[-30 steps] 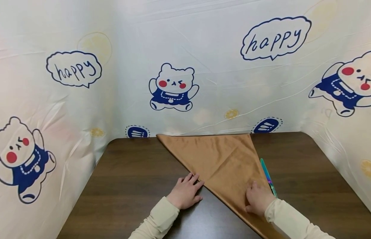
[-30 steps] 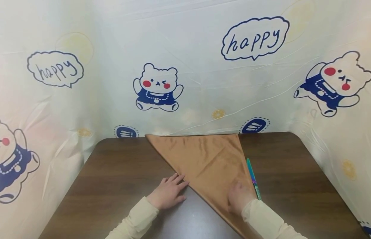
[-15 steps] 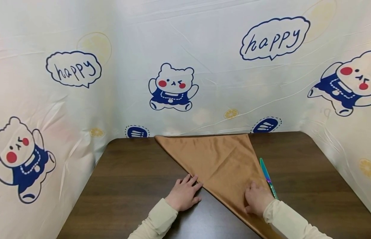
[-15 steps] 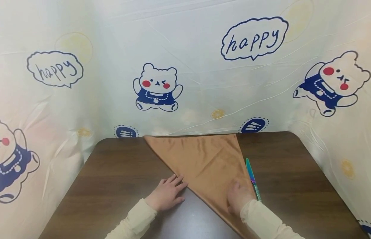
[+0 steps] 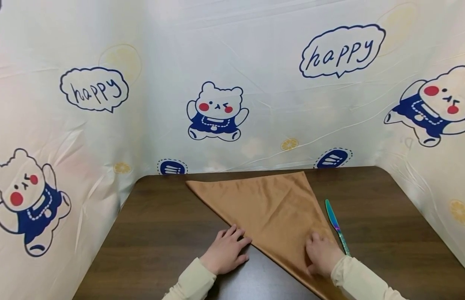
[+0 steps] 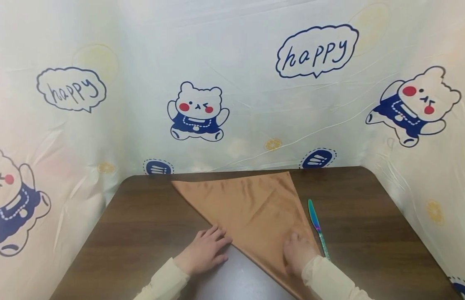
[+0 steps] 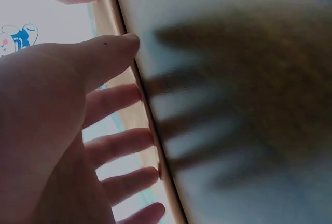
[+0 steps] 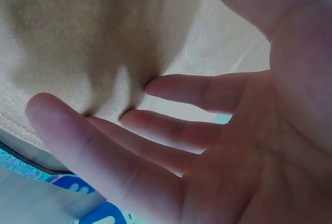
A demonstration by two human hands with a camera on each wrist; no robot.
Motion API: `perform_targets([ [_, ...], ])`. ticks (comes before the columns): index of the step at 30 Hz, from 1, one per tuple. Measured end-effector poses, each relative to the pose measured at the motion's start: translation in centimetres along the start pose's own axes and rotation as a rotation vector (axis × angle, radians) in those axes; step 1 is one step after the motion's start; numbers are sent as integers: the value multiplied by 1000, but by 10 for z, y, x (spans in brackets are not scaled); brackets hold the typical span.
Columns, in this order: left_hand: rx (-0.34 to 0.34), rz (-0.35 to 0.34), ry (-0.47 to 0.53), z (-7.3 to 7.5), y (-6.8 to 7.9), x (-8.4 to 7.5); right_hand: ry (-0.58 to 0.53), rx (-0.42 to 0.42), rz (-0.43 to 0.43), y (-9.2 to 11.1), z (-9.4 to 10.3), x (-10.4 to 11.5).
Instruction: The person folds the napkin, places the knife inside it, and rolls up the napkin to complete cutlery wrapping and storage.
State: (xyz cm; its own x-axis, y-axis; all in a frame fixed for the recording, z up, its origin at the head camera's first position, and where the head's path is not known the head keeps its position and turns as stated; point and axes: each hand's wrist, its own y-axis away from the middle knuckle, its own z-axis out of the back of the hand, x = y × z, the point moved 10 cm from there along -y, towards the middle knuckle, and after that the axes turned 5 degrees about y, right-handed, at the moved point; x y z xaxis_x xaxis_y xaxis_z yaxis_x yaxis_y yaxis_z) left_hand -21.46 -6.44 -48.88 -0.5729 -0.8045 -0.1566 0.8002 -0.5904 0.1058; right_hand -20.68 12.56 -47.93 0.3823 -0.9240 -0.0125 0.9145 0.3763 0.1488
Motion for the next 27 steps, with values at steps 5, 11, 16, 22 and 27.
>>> perform_targets([
  [5, -32, -43, 22, 1, 9, -3, -7, -9, 15, 2, 0, 3],
  [11, -77, -81, 22, 4, 21, -7, -23, 9, 31, 4, -1, 8],
  [16, -90, -131, 71, 5, 29, -9, -5, 13, 55, 6, -2, 12],
  [22, -226, -72, 22, 17, 28, 12, 3, 55, 59, 5, -7, 12],
  [27, -333, 145, -63, 24, 27, 55, 3, 61, 57, 6, -7, 12],
])
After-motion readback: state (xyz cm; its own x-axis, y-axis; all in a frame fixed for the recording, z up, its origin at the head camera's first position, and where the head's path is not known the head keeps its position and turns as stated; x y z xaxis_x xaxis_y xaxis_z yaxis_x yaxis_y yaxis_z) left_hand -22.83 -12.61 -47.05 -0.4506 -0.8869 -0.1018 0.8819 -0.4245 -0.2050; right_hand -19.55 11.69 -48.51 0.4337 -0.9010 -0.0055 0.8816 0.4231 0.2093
